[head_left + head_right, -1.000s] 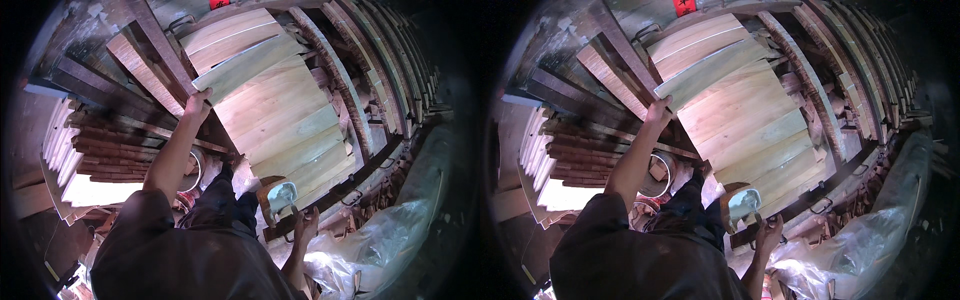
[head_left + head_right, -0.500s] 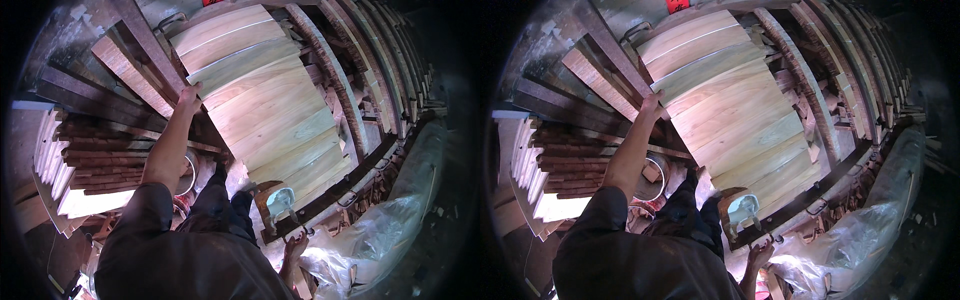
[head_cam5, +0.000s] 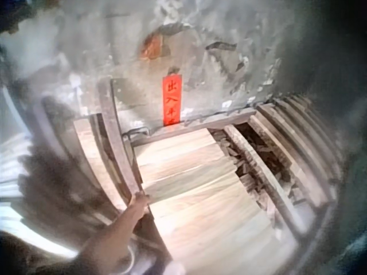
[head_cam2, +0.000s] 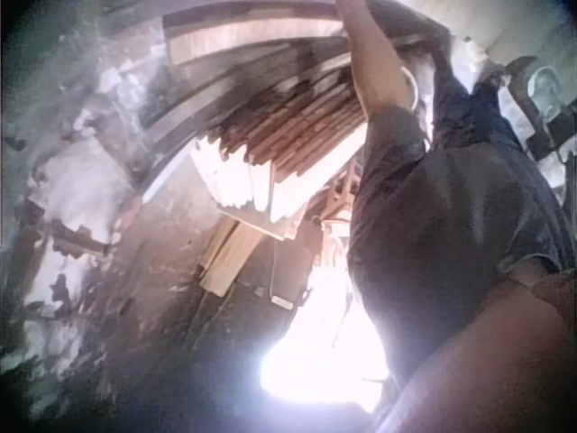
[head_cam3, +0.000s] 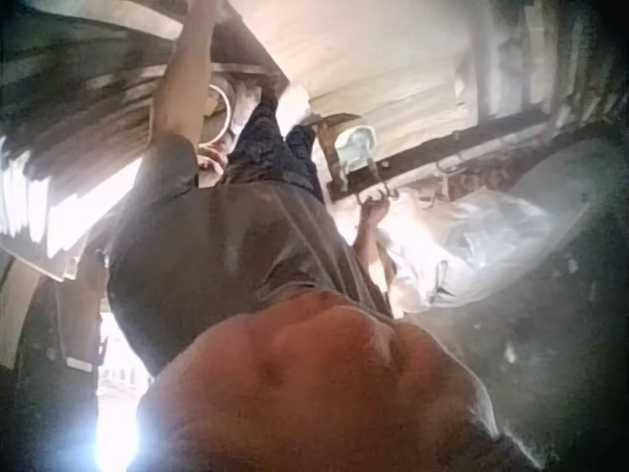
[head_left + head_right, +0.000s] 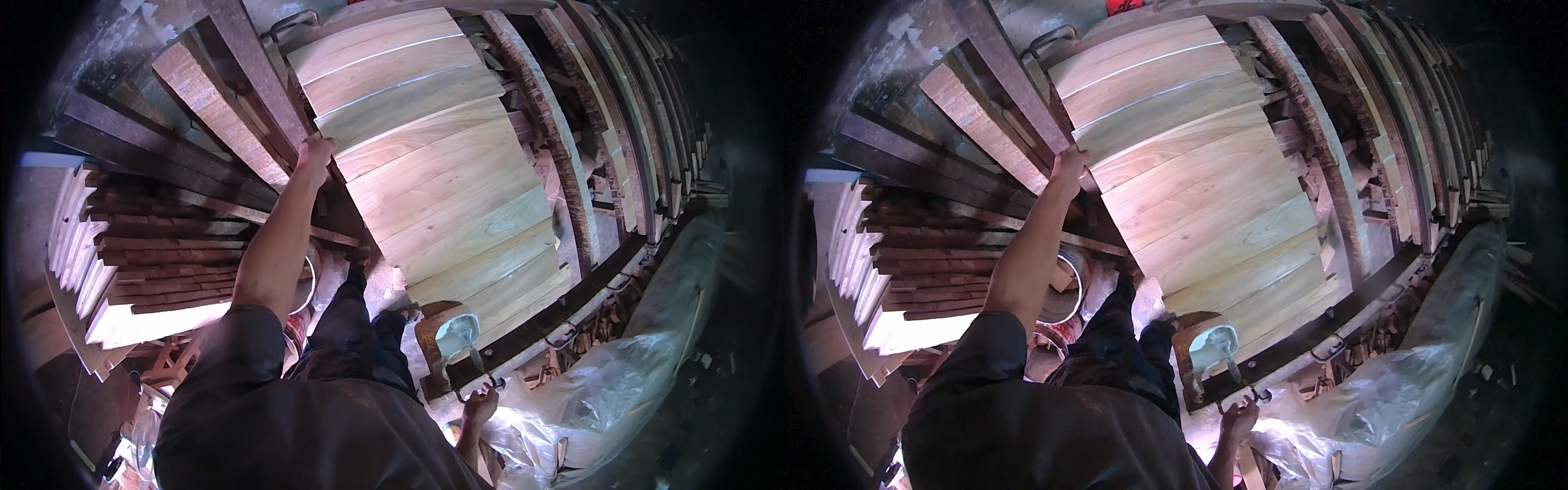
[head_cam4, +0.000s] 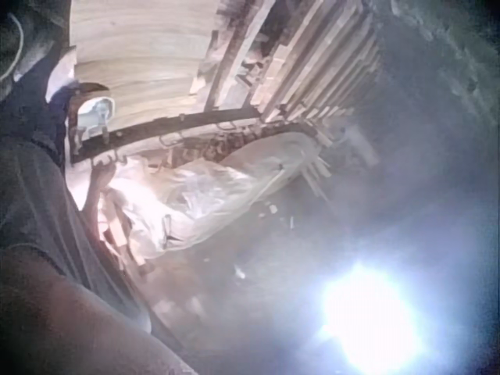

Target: The person applies glue to wooden planks using a brush and places them into a wooden frame. The person repeats this process for several planks.

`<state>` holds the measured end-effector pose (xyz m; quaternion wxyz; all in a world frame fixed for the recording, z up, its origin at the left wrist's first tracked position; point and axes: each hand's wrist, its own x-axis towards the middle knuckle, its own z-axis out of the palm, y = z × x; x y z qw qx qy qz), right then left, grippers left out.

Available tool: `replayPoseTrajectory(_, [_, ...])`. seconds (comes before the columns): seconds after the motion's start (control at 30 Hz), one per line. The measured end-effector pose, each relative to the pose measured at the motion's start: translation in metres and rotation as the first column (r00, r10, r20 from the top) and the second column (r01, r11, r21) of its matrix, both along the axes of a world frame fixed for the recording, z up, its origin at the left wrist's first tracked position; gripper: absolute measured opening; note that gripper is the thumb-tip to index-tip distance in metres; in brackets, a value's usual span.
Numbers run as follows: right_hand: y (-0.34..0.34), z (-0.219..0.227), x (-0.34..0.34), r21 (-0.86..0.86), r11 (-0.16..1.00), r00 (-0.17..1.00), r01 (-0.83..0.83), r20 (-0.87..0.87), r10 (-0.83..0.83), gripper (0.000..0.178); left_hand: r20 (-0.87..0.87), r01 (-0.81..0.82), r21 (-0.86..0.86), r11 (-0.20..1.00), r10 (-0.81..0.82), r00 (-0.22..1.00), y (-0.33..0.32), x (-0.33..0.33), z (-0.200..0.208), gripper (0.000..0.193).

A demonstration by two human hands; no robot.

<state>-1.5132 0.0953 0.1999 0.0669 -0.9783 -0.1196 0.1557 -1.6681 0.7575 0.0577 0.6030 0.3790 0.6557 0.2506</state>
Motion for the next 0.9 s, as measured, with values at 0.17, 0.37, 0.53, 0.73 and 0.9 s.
replayPoseTrajectory(0.17, [0.012,-0.002,0.053,0.267,0.964,0.976,-0.013,0.212,-0.045,0.025,0.042,-0.065,0.095,0.993,0.061,0.997,-0.018,-0.001,-0.008,0.016])
replayPoseTrajectory(0.37, [0.174,-0.007,0.169,0.261,0.809,0.823,-0.526,0.395,0.407,0.015,0.132,-0.119,0.246,0.962,0.088,0.987,-0.039,-0.003,-0.027,0.028])
replayPoseTrajectory(0.53, [0.356,-0.059,0.249,0.468,0.703,0.837,-0.536,0.19,0.512,0.036,0.107,-0.19,0.26,0.947,0.167,0.98,-0.048,0.003,-0.027,0.038])
replayPoseTrajectory(0.73, [0.519,-0.131,0.311,0.349,0.617,0.709,-0.706,0.333,0.622,0.052,0.17,-0.245,0.251,0.936,0.207,0.964,-0.052,0.003,-0.026,0.034])
replayPoseTrajectory(0.9, [0.599,-0.148,0.311,0.365,0.741,0.816,-0.564,0.109,0.567,0.055,0.214,-0.31,0.195,0.931,0.268,0.939,-0.058,0.002,-0.03,0.033])
